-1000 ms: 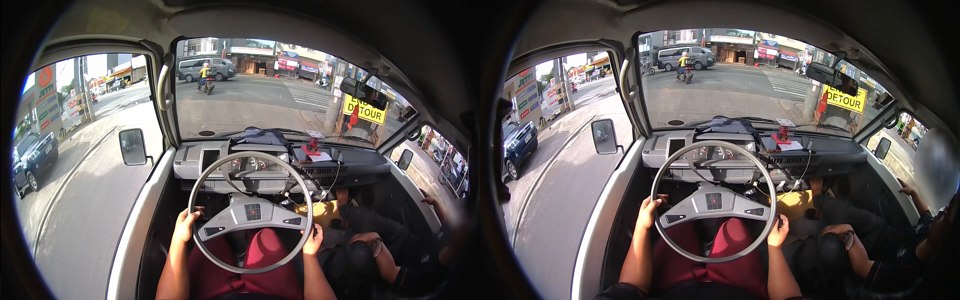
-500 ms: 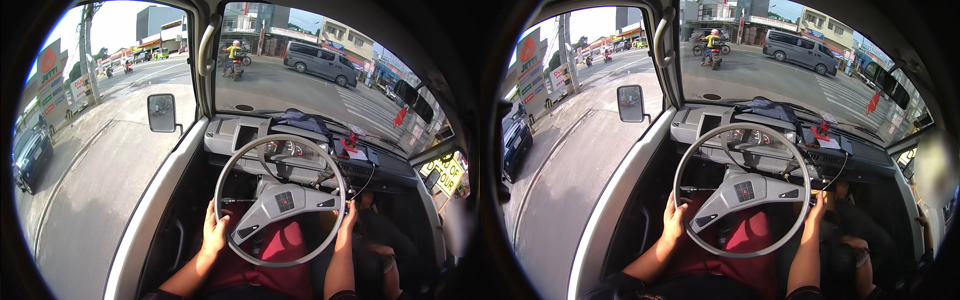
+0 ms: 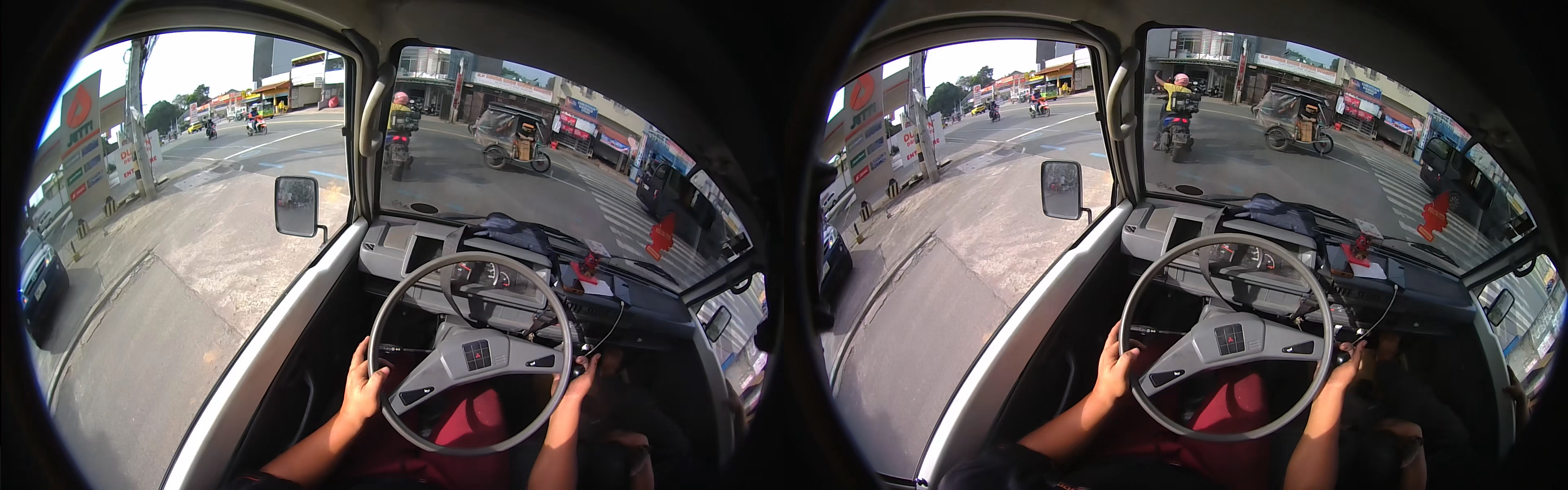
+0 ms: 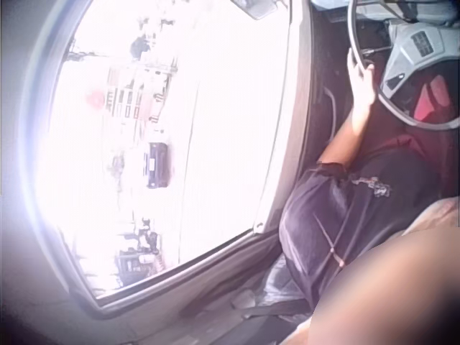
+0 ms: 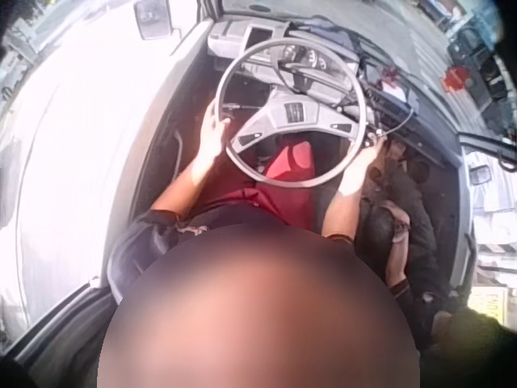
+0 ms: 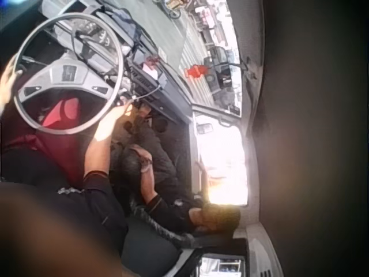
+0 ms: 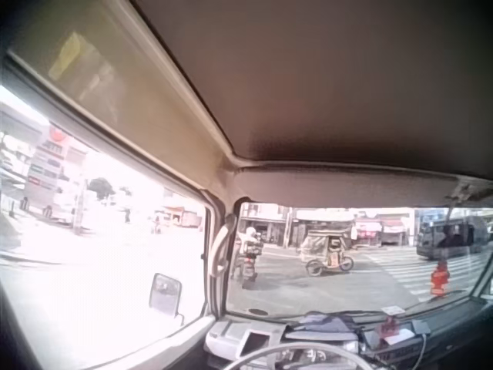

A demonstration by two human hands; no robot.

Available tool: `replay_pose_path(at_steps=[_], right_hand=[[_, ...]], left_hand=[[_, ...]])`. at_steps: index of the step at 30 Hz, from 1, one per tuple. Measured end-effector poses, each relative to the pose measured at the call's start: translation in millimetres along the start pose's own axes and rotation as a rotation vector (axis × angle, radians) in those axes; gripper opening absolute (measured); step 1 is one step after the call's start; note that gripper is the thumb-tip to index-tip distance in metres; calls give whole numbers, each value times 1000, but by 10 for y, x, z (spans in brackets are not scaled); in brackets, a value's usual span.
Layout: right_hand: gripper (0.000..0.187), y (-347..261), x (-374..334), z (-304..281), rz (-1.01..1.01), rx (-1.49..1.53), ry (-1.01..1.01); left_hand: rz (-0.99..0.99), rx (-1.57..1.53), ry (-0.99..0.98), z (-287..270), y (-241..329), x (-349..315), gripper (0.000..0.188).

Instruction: The person drives a van through residential and commercial streets, steering around traffic and navigating intersections. The driver maintains control of the steering wheel and occasionally shifts gears while a passenger sits beside them.

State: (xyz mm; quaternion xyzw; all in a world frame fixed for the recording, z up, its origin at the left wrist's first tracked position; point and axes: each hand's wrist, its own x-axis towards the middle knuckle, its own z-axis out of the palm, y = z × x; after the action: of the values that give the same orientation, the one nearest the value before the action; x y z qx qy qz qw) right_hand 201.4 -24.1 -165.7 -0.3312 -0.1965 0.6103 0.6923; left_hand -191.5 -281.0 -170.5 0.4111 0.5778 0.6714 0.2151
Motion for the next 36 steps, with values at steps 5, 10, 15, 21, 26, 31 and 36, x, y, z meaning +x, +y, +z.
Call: replay_pose_path(at_steps=[5,10,15,21,26,31,36], right_hand=[[38,44,397,-129,-109,24,-18],[44,-20,693,-52,21,-28,-106],[41,-301,770,174,148,-272,-84],[45,-664,589,595,-286,-1214,-252],[60,-477,421,1678,-113,-1330,-711],[72,-170,34,2604,-152,-1871,-716],[68,-127,31,2508,-247,-1892,-678]], left_hand=[[-14,41,-24,-30,38,48,30],[-12,163,-87,-145,92,352,33],[-26,155,-184,-160,129,622,35],[-114,-51,-306,-162,199,652,35],[-65,-34,-315,-213,178,669,35],[44,66,-326,-256,85,632,39],[16,119,-296,-272,63,579,37]])
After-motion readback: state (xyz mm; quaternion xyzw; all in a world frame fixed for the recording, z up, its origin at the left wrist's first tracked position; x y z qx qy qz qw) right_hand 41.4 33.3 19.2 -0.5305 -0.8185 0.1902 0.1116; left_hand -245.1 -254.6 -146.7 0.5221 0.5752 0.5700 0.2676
